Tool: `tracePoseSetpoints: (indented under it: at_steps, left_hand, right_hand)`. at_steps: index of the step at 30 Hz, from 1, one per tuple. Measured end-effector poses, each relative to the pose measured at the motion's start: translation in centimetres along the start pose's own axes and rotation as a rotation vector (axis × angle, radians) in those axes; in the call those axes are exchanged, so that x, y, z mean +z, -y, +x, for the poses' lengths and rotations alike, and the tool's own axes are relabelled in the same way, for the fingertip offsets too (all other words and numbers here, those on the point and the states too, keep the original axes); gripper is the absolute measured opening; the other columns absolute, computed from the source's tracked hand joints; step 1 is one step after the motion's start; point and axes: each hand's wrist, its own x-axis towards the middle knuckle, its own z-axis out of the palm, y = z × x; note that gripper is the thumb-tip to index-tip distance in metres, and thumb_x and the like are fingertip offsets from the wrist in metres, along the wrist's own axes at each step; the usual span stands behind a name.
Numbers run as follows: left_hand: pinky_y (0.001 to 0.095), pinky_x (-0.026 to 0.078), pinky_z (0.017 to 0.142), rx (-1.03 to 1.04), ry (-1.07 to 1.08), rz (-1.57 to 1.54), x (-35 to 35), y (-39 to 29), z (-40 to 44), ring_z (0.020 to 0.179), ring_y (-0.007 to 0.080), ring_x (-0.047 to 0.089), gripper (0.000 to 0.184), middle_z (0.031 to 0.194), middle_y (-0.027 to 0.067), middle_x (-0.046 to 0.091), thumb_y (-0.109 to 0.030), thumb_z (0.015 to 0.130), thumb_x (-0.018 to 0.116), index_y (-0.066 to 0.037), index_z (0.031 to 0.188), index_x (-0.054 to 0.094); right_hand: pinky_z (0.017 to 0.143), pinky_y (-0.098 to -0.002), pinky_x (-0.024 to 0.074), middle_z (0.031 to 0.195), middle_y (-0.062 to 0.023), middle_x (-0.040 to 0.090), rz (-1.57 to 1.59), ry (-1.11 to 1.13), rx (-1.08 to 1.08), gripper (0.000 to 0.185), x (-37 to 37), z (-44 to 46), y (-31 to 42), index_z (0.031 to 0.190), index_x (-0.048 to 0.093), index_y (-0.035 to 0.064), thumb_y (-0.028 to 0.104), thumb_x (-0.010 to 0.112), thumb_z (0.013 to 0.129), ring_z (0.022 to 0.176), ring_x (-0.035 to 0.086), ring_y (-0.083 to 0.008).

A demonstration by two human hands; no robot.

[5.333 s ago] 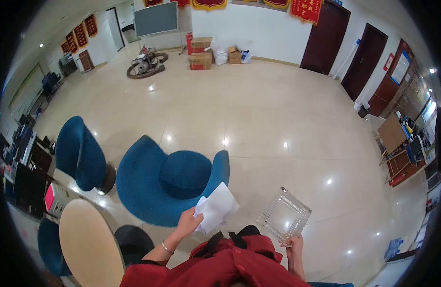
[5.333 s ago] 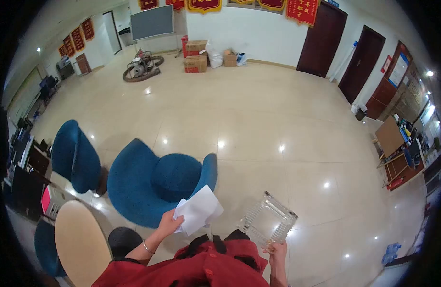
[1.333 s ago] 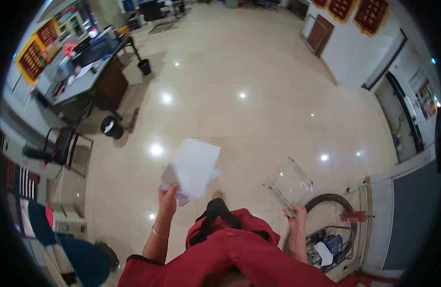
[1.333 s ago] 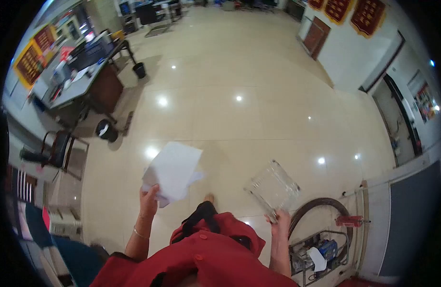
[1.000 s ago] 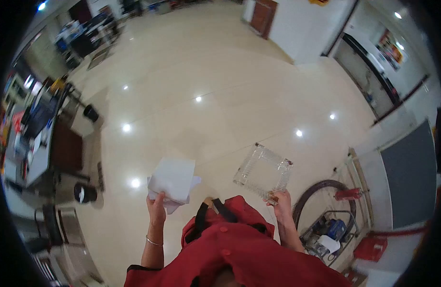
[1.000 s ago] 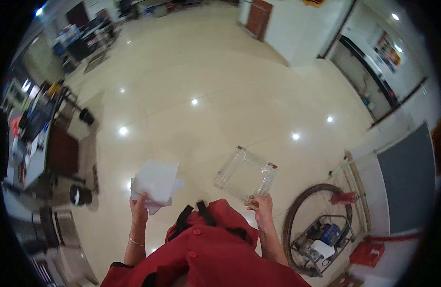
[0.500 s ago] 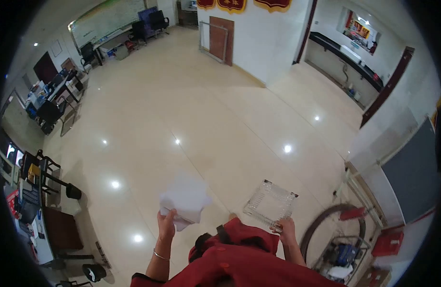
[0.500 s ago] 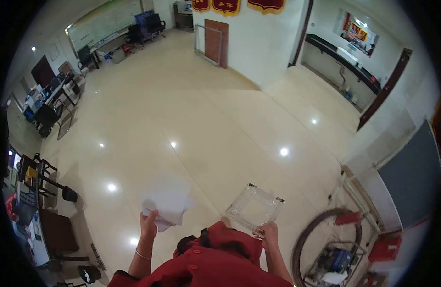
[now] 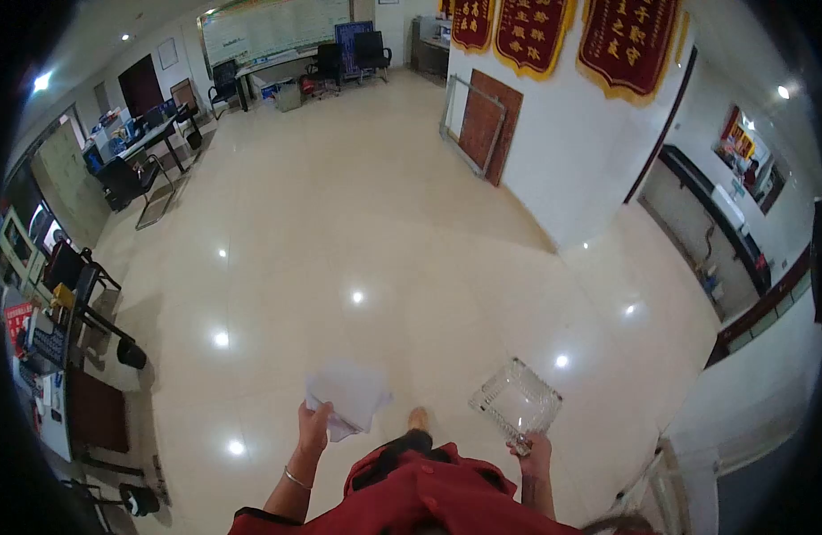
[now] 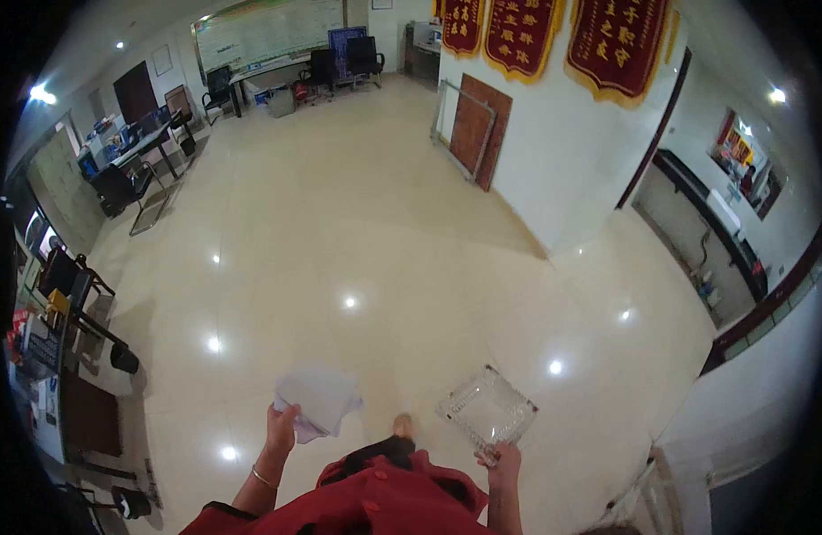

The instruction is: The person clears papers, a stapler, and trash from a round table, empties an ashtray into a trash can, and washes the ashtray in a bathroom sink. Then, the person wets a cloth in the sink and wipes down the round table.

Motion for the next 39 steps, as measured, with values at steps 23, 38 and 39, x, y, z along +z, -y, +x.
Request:
tracePoseSetpoints:
  at_steps: [23,38,39]
  left_hand:
    - [0.0292,0.043,0.076,-0.19,-0.099,0.108,24.1,-7.3,57.8,0.086,0.0163,0.054,0.032,0.095,0.0072,0.057,-0.004,0.073,0.05,0.005,0.104,0.05]
    - [0.0302,0.044,0.074,-0.058,-0.178,-0.098,30.5,-16.2,101.8,0.084,0.0176,0.054,0.034,0.094,0.0085,0.056,-0.003,0.07,0.048,0.006,0.103,0.048]
    - [0.0302,0.044,0.074,-0.062,-0.143,-0.074,31.6,-17.0,105.2,0.083,0.0175,0.054,0.034,0.093,0.0085,0.056,-0.003,0.07,0.048,0.006,0.102,0.049]
  right_hand:
    - [0.037,-0.0344,0.0432,0.067,-0.0157,0.052,-0.15,-0.003,0.068,0.018,38.1,54.2,20.9,0.078,0.043,-0.0005,0.013,0.046,0.067,0.05,0.054,-0.0318]
    - [0.036,-0.0356,0.0443,0.068,-0.0156,0.052,-0.096,0.169,0.21,0.017,76.5,84.8,27.9,0.076,0.045,0.0,0.008,0.048,0.062,0.052,0.056,-0.0347]
    - [0.036,-0.0356,0.0443,0.068,-0.0156,0.052,-0.087,0.153,0.21,0.017,77.8,85.7,28.7,0.076,0.045,0.0,0.008,0.048,0.062,0.052,0.056,-0.0347]
